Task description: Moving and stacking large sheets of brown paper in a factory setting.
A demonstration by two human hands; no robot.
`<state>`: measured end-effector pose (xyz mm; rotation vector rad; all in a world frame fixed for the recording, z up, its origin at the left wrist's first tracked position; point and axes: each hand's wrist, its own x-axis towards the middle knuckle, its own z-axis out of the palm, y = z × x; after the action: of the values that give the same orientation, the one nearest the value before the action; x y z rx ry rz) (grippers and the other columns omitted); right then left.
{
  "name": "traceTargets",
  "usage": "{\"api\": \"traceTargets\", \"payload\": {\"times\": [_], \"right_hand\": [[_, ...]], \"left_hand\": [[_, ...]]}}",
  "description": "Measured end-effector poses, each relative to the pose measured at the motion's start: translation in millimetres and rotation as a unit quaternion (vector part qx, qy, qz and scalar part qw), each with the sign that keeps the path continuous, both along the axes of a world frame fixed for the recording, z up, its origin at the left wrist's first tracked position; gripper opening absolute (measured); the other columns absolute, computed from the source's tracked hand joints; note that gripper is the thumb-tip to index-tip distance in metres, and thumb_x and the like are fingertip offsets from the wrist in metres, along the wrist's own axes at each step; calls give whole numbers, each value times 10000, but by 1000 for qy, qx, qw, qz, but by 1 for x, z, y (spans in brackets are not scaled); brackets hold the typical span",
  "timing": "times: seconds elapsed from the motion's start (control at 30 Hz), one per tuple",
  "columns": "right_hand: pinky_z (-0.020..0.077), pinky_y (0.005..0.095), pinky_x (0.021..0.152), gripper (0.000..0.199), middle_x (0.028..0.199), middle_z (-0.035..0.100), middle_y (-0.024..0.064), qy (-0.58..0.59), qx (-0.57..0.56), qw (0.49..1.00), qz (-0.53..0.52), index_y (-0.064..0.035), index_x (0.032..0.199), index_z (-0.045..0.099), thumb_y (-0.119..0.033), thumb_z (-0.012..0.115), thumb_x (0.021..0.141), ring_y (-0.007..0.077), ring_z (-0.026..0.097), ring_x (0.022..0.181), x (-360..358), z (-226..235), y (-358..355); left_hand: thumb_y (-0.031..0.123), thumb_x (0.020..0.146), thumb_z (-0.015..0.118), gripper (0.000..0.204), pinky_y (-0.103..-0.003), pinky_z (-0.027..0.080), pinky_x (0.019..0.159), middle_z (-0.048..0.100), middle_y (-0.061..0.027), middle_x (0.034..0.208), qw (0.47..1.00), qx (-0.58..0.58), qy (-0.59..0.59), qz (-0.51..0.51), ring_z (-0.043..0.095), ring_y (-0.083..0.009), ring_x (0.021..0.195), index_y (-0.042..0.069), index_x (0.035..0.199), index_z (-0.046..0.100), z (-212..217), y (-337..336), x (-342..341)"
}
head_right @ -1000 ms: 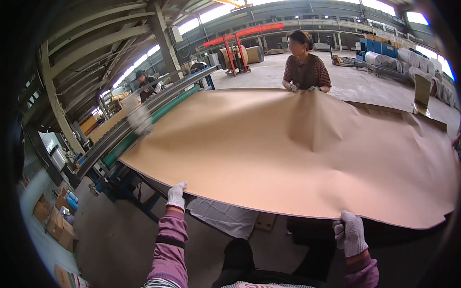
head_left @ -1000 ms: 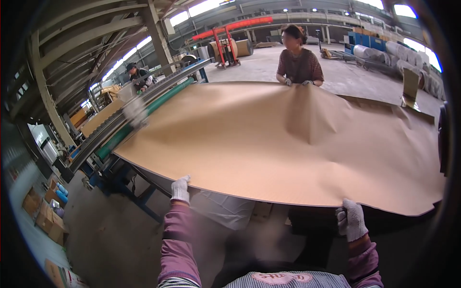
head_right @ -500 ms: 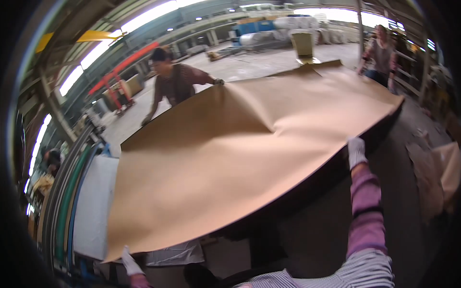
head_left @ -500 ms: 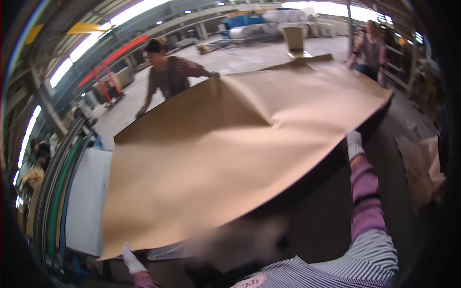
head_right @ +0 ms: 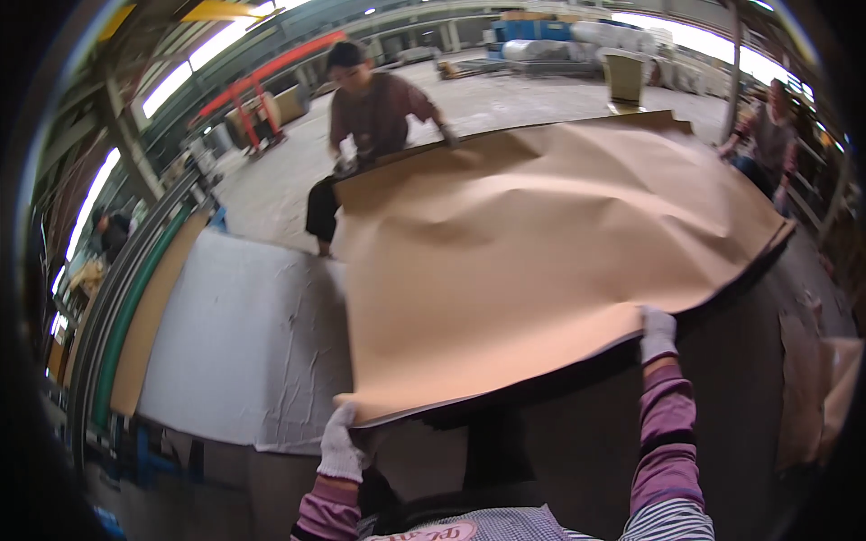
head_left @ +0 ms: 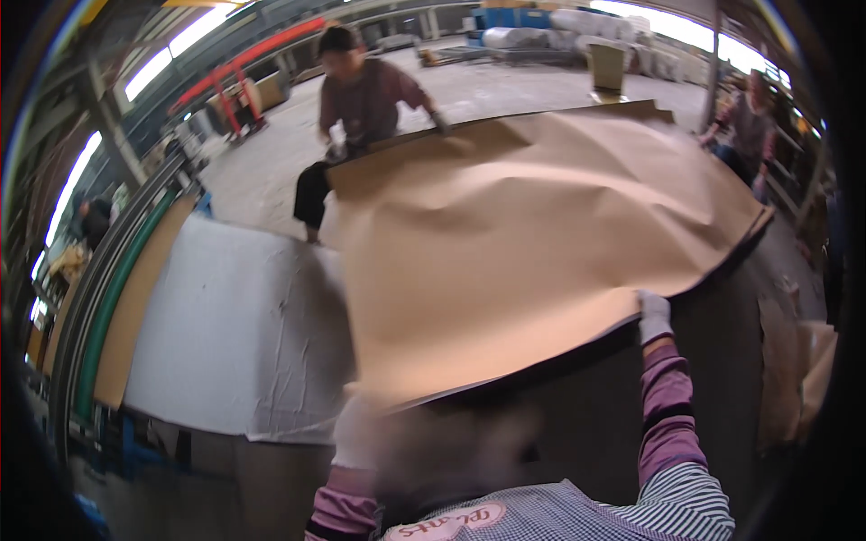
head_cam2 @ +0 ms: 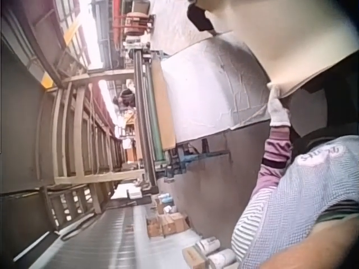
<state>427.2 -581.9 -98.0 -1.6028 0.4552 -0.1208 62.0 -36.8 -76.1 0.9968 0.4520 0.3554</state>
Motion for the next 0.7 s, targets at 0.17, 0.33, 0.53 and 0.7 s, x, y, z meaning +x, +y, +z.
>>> {"api": "traceTargets", "payload": {"times": [0.17,0.33,0.53,0.7], "right_hand": [[493,418,843,391,1041,639,148,-26,125,992,13,35,1123,583,-200,650,817,273,618,927,-38,-12,46],[513,415,723,263,894,642,128,45,97,993,49,24,971,626,-156,665,784,291,626,793,-52,14,56],[432,308,450,174,657,546,24,184,10,977,108,-43,806,563,-196,625,862,165,533,538,-98,77,86],[351,227,409,224,590,497,0,210,-133,897,365,-42,776,540,-232,604,876,92,457,465,-151,169,144]], "left_hand": [[172,859,653,220,-263,505,709,669,-62,916,985,112,129,-22,628,-140,798,3,999,656,54,-53,33],[238,759,728,278,-258,445,624,636,-37,722,930,303,208,-27,559,-100,695,-16,865,686,81,-46,92],[212,718,747,291,-299,509,648,667,-89,791,941,180,286,5,627,-163,726,-11,894,682,48,-35,75],[211,719,744,247,-283,478,664,650,-49,749,948,205,244,-4,588,-129,706,8,845,680,29,-20,75]]}}
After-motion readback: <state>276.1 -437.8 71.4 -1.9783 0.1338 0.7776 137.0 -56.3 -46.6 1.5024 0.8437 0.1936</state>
